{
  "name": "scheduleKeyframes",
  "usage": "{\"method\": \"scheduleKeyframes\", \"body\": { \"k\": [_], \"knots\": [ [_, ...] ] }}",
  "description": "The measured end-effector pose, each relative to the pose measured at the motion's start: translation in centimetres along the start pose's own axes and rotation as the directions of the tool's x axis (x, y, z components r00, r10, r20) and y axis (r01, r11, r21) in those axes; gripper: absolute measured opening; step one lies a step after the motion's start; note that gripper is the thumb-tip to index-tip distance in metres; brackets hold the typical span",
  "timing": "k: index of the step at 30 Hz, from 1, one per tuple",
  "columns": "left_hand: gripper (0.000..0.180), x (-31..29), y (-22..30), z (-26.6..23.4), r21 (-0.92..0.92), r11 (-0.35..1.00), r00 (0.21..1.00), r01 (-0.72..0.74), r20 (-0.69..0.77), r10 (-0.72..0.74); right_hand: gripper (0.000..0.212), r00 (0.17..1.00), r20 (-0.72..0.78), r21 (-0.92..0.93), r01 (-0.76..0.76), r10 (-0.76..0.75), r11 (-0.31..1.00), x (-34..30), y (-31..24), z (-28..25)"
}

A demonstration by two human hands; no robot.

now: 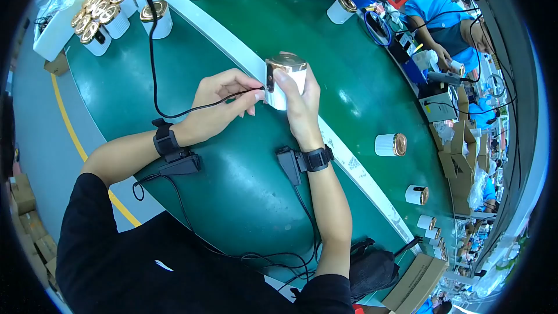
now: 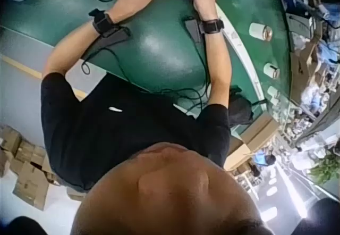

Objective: The person picks up a white and gold electronic device from the conveyor belt, inserts a black cable into its port, and then places the device back onto the belt, repeating this process for several more units.

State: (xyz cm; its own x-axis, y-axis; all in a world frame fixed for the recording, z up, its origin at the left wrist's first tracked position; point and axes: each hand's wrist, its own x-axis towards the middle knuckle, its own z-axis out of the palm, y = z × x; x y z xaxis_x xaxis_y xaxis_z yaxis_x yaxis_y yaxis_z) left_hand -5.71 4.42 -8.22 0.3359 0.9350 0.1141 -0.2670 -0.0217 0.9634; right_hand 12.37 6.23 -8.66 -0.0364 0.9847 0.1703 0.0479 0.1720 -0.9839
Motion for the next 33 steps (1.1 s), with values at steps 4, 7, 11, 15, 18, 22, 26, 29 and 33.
{"method": "scheduleKeyframes", "body": {
  "k": [4,7,11,15,18,22,26,29,33],
  "knots": [
    [0.012,0.3,-0.5,0.4,0.013,0.999,0.999,0.035,0.013,-0.035,0.043,1.0,0.021,0.011,-0.012,0.012,1.0,0.1,-0.5,-0.8],
    [0.012,0.5,-0.7,0.5,0.011,0.999,0.999,0.042,0.028,-0.042,0.043,1.0,0.011,0.007,-0.025,0.025,1.0,0.4,-0.1,-1.4],
    [0.012,0.8,-0.7,0.8,0.01,0.999,0.998,0.053,0.021,-0.054,0.043,0.999,0.035,-0.094,0.027,-0.024,0.995,0.6,-0.8,-1.5],
    [0.012,1.1,-0.7,0.7,0.017,0.997,0.997,0.073,0.031,-0.074,0.043,0.998,0.036,-0.138,0.055,-0.051,0.989,0.9,-0.4,-1.6],
    [0.011,1.3,-1.1,0.5,0.03,0.994,0.994,0.104,0.029,-0.105,0.044,0.999,0.029,-0.145,0.038,-0.034,0.989,0.7,-0.1,-1.5],
    [0.011,1.4,-2.2,0.2,0.076,0.997,0.999,0.024,0.041,-0.027,0.044,0.999,0.031,-0.163,-0.002,0.007,0.987,0.6,-0.2,-1.2],
    [0.009,1.4,-2.7,0.4,0.054,0.998,0.999,-0.011,0.038,0.009,0.044,0.999,0.041,-0.163,-0.016,0.023,0.986,0.7,-0.5,-1.4],
    [0.007,1.4,-2.3,0.6,0.05,0.999,0.999,0.003,0.035,-0.004,0.045,0.999,0.046,-0.17,0.002,0.006,0.985,0.8,-0.7,-1.4],
    [0.006,1.4,-1.7,0.7,0.105,0.994,0.997,-0.039,0.076,0.031,0.044,0.999,0.045,-0.162,0.033,-0.026,0.986,0.7,-0.7,-1.6]
  ]
}}
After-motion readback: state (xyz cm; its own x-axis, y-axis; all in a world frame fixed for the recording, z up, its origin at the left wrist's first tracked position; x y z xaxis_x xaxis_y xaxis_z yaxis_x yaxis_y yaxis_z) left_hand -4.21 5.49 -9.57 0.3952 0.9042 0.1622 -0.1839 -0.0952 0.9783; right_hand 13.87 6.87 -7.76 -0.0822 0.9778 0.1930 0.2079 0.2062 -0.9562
